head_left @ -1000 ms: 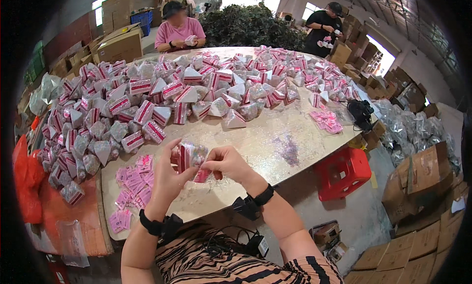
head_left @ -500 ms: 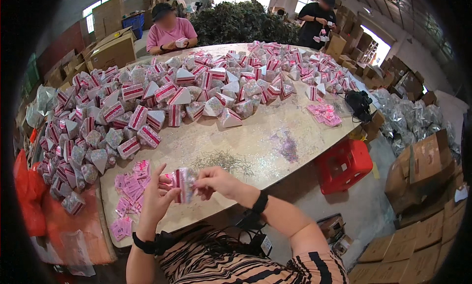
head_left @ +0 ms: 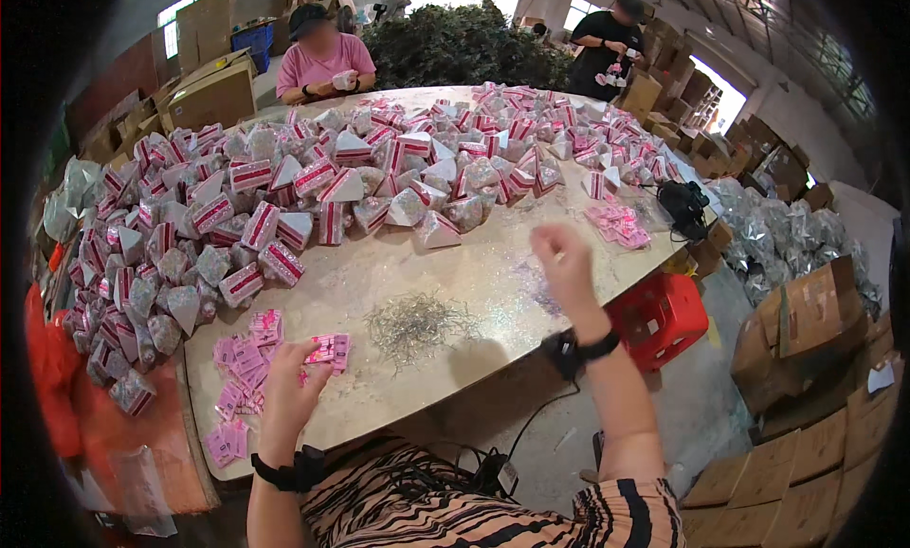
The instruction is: The person inserts small pink paper slips into clear plastic bags containing colorful beads. The person picks up a bag, opens it, inserts the slip, and places the bag on the table. The task is performed repeatedly in a warehouse setting.
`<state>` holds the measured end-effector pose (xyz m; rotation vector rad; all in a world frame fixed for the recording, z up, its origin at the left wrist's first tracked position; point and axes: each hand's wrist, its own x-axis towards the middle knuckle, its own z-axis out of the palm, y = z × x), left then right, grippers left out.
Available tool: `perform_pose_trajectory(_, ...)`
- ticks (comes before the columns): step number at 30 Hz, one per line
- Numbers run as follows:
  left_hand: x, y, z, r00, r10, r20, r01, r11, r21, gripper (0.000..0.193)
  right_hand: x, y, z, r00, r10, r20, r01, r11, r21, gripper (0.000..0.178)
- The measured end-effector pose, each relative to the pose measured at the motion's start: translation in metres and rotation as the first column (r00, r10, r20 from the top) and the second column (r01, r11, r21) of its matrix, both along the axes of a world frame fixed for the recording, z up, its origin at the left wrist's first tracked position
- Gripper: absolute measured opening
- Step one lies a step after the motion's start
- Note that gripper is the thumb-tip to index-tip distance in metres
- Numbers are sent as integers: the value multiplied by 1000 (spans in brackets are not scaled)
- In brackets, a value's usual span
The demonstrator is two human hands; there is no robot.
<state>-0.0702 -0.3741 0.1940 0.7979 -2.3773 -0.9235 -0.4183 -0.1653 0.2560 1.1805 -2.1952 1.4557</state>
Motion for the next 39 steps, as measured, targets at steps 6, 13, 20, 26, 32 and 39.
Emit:
perform_pose_trajectory(6,1,-12,-18,990,-32,137,75,944,-321,47,102,31,-108,873,470,-132,-319,753,575,43)
perform_pose_trajectory(13,-9,-22,-36,972,-53,227,129,933,-335,44,107,29,-121,850,465,-246,-269,787,556,50)
perform_pose_trajectory(20,-13,-16,-31,959,18,284,96,919,-382,41,88,37,-127,933,232,-275,-134,934,331,40)
perform_pose_trajectory(26,-17,-13,-26,942,54,331,91,908,-408,43,97,33,-122,896,206,-393,-21,905,424,43)
perform_pose_trajectory(32,-17,-10,-18,947,54,317,80,916,-394,46,96,41,-143,844,304,-442,-83,888,453,48)
perform_pose_trajectory(39,-17,0,-6,989,88,119,-56,968,-245,50,103,39,-130,842,286,-458,-64,895,441,44)
